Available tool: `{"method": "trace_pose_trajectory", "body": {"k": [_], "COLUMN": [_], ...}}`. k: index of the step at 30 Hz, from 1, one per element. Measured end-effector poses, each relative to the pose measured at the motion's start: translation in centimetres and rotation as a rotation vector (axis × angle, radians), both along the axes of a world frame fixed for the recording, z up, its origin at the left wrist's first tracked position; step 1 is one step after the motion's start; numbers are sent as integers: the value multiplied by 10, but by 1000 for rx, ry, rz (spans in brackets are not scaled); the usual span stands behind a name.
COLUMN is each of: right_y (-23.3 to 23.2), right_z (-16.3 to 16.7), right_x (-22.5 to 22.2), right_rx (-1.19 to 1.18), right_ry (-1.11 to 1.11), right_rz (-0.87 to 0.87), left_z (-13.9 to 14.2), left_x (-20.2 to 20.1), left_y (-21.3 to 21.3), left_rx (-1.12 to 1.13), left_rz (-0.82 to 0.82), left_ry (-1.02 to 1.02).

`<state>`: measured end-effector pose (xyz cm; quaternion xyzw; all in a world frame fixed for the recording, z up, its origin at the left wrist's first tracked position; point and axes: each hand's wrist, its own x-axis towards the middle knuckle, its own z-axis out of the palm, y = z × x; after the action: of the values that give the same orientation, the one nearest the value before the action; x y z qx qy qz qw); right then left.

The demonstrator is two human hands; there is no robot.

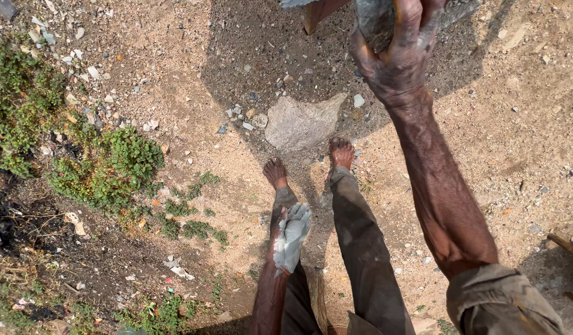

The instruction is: The person repeatedly scoops wet cement from their left palm with a trowel and applies it to the edge of a white board resting on a metal stand. They walk around the board, continuing to apply cement along its perimeter.

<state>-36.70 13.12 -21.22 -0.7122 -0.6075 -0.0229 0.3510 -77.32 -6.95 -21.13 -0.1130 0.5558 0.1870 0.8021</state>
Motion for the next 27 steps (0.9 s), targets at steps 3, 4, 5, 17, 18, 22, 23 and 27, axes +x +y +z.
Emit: {"method": "trace_pose_trajectory", "body": {"k": [3, 4, 5, 17, 18, 22, 23, 27], "right_y": [-12, -13, -18, -5, -4, -1, 2, -6], "right_z": [12, 17, 25, 51, 48, 25, 18, 4], "right_x": [-7, -6, -3, 21, 22, 30, 33, 28], "right_rx": [140, 173, 188, 167, 166, 127, 130, -33], "right_ry": [-22, 20, 63, -91, -108, -137, -174, -203], "right_rz": [-48, -49, -57, 41, 45, -15, -48, -90], "left_z": [-11, -16, -18, -65, -66, -66, -64, -49], "left_x": [0, -1, -3, 1, 1, 1, 1, 9], "left_y": [-10, -12, -18, -30, -31, -29, -27, -9], "left_rx": [34, 54, 85, 494, 510, 299, 266, 196], "left_rz": [-6, -13, 19, -48, 23, 141, 139, 133], "left_ry": [-36, -51, -110, -375, -444, -484, -436, -299]}}
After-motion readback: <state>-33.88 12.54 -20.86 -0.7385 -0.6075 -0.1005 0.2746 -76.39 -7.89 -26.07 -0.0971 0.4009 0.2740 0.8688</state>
